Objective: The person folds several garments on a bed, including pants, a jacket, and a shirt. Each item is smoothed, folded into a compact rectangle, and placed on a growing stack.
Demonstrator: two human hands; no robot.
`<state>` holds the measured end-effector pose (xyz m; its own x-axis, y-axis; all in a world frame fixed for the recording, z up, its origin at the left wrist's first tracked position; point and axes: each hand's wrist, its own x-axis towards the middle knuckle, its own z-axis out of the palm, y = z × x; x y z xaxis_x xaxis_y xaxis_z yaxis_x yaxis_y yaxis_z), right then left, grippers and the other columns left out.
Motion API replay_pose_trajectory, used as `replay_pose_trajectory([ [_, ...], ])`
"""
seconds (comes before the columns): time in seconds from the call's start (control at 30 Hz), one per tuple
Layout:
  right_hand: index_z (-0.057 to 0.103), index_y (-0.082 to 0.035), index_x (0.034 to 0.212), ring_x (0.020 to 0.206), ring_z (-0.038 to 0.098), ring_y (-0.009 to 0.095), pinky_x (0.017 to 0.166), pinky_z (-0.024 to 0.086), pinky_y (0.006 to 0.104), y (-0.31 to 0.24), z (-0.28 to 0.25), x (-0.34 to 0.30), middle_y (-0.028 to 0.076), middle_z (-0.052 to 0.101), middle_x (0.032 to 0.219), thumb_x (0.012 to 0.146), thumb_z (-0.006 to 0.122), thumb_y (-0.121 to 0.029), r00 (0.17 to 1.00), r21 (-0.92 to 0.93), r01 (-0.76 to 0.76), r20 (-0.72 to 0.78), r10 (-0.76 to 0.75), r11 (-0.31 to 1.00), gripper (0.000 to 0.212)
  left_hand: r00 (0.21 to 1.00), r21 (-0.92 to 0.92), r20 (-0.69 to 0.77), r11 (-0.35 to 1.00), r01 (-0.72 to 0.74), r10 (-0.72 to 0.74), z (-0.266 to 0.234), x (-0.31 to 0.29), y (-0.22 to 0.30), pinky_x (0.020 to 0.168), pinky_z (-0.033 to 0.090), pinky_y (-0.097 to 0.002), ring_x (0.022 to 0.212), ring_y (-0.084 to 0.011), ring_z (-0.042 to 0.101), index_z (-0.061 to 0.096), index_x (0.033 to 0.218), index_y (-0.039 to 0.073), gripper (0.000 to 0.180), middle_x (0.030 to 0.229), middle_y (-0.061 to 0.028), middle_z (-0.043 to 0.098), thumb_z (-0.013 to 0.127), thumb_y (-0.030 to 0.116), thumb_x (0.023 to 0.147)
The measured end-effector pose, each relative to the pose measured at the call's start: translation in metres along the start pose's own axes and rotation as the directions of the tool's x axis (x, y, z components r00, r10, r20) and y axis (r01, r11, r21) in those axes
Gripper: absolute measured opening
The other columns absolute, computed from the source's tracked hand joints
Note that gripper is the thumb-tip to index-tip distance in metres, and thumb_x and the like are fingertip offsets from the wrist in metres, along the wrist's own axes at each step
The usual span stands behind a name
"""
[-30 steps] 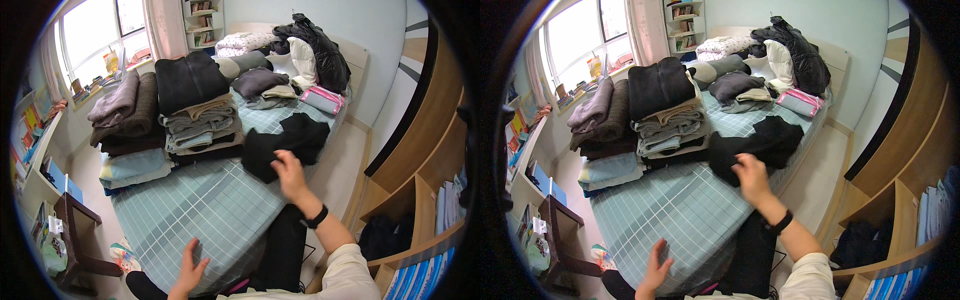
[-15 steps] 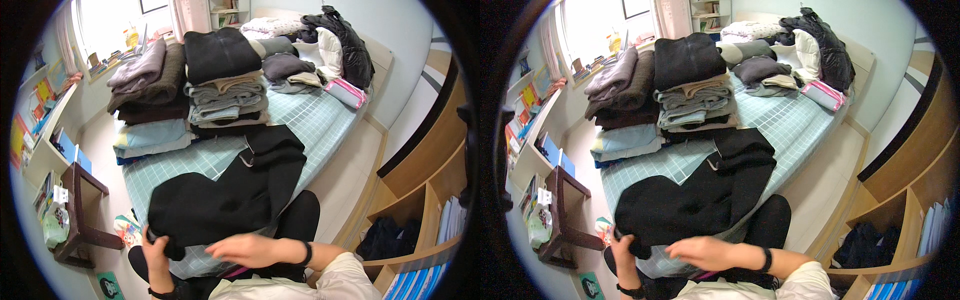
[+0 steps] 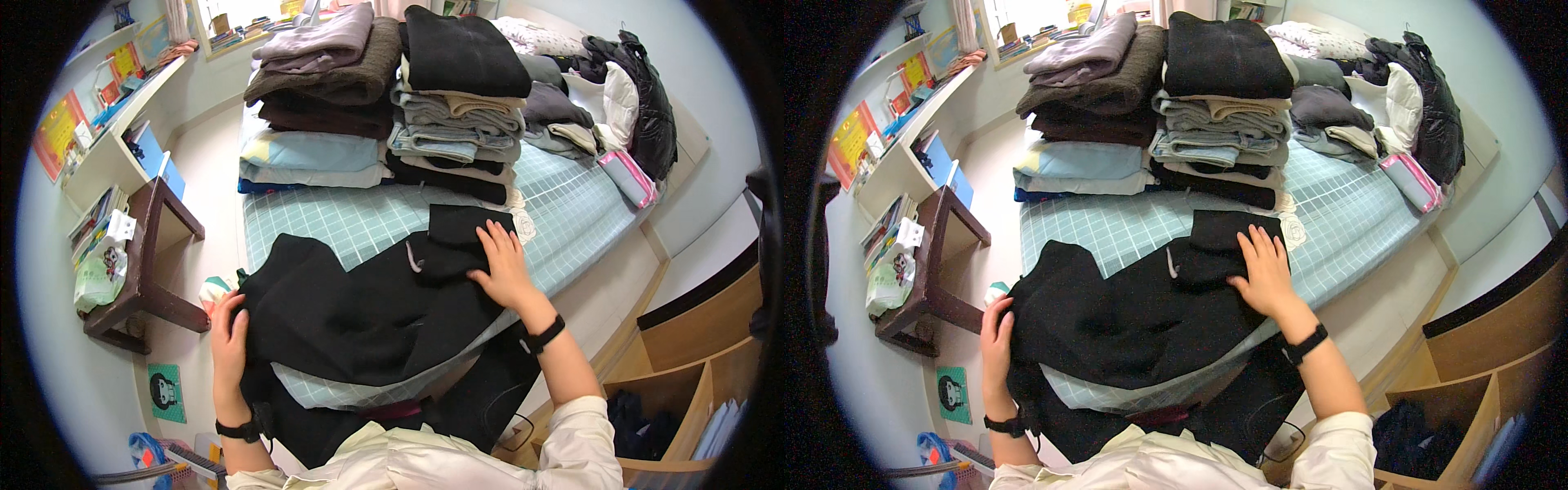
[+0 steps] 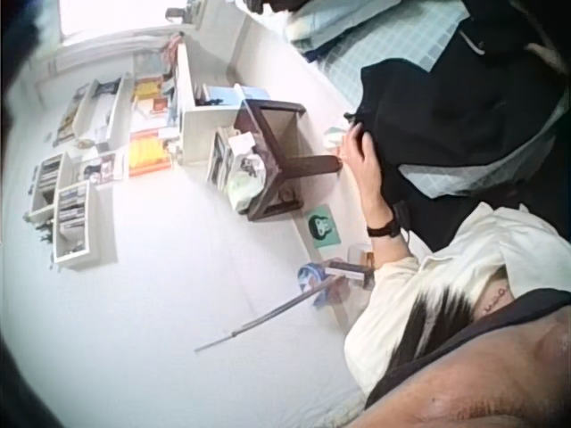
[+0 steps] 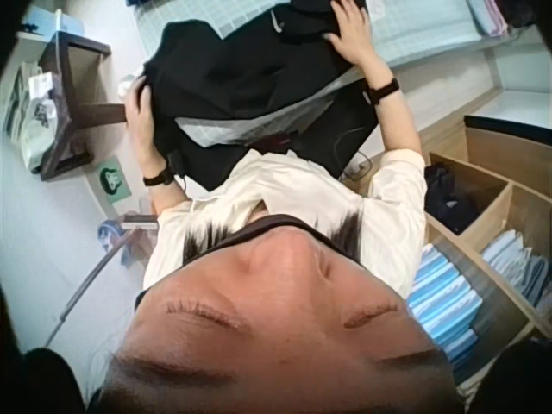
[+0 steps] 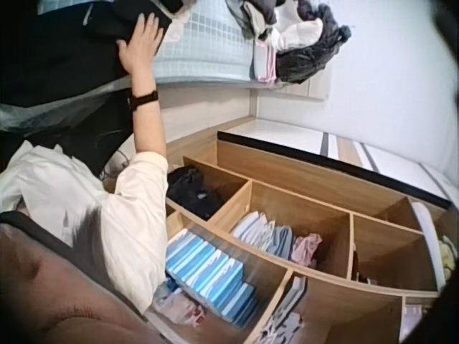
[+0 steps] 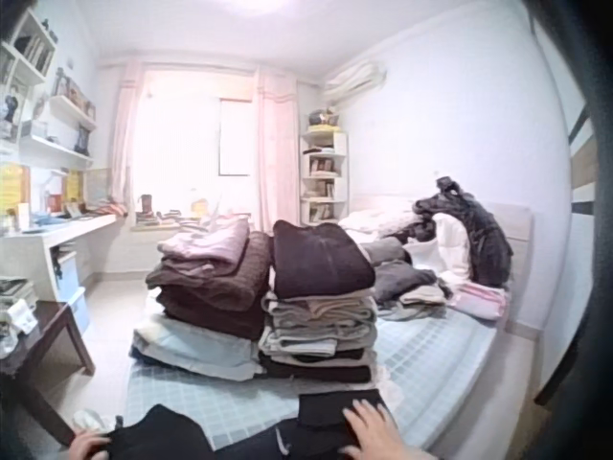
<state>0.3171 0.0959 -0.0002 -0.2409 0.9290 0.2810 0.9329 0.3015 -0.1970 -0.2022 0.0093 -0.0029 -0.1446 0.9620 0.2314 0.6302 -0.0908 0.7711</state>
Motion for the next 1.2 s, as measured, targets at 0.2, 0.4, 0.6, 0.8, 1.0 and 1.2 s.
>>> replay_pose_trajectory([
  [0.2, 0.061, -0.008, 0.102, 0.108, 0.062, 0.034, 0.084, 0.049, 0.0425, 0.03, 0.02, 0.038, 0.008, 0.069, 0.108, 0.095, 0.065, -0.023, 0.996, -0.13, 0.077, 0.044, -0.072, 0.988, 0.018, 0.991, 0.53, 0.088, 0.837, -0.134, 0.103, 0.029, 0.027, 0.054, 0.119, 0.03, -0.0477, 0.139, -0.0406, 0.044, 0.052, 0.136, -0.009, 0.077, 0.142, -0.0292, 0.053, 0.078, 0.043, 0.085],
  [0.4, 0.06, -0.004, 0.102, 0.089, 0.066, 0.031, 0.075, 0.052, 0.0438, 0.13, -0.023, 0.018, 0.011, 0.069, 0.092, 0.102, 0.058, -0.023, 0.723, 0.698, -0.221, -0.351, 0.595, 0.681, 0.019, 0.896, 0.17, 0.431, 0.985, 0.041, -0.112, 0.035, 0.051, 0.062, 0.094, 0.053, -0.0368, 0.105, -0.0348, 0.071, 0.056, 0.13, -0.01, 0.074, 0.112, -0.0246, 0.072, 0.084, 0.038, 0.082],
  [0.6, 0.059, -0.004, 0.111, 0.096, 0.067, 0.024, 0.084, 0.057, 0.0388, 0.237, -0.039, -0.049, 0.011, 0.067, 0.111, 0.105, 0.055, -0.01, 0.283, 0.997, 0.066, 0.021, 0.959, -0.041, 0.009, 0.974, -0.617, 0.192, 0.757, 0.217, -0.123, 0.022, 0.063, 0.072, 0.084, 0.054, -0.03, 0.093, -0.0135, 0.066, 0.069, 0.119, 0.003, 0.023, 0.105, -0.0021, 0.072, 0.067, 0.012, 0.098],
  [0.8, 0.054, -0.003, 0.134, 0.124, 0.06, 0.029, 0.108, 0.049, 0.0426, 0.251, -0.05, -0.05, 0.013, 0.062, 0.133, 0.107, 0.051, -0.01, 0.553, 0.921, 0.344, -0.038, 0.832, -0.186, 0.028, 0.946, -0.629, -0.287, 0.715, -0.304, 0.15, -0.033, 0.111, 0.069, 0.093, 0.05, -0.0264, 0.099, -0.0121, 0.065, 0.068, 0.12, 0.003, 0.023, 0.11, -0.0028, 0.072, 0.065, 0.018, 0.102],
  [1.0, 0.06, -0.011, 0.125, 0.109, 0.064, 0.023, 0.1, 0.051, 0.0449, 0.265, -0.047, -0.066, 0.006, 0.067, 0.124, 0.106, 0.054, -0.015, 0.768, 0.898, 0.378, -0.169, 0.617, -0.225, 0.021, 0.93, -0.452, -0.328, 0.837, -0.308, 0.165, -0.055, 0.089, 0.055, 0.105, 0.044, -0.0332, 0.117, -0.0184, 0.059, 0.052, 0.139, 0.0, 0.04, 0.131, -0.0085, 0.061, 0.06, 0.014, 0.102],
  [1.2, 0.059, -0.008, 0.124, 0.113, 0.061, 0.029, 0.105, 0.045, 0.0562, 0.27, -0.005, -0.115, 0.013, 0.062, 0.125, 0.093, 0.052, 0.0, 0.352, 0.88, -0.274, 0.467, 0.811, -0.388, 0.033, 0.961, -0.396, 0.266, 0.901, 0.177, -0.072, -0.038, -0.003, -0.005, 0.111, 0.038, -0.0345, 0.13, -0.0229, 0.052, 0.046, 0.147, -0.006, 0.099, 0.143, -0.0106, 0.056, 0.086, 0.053, 0.077],
])
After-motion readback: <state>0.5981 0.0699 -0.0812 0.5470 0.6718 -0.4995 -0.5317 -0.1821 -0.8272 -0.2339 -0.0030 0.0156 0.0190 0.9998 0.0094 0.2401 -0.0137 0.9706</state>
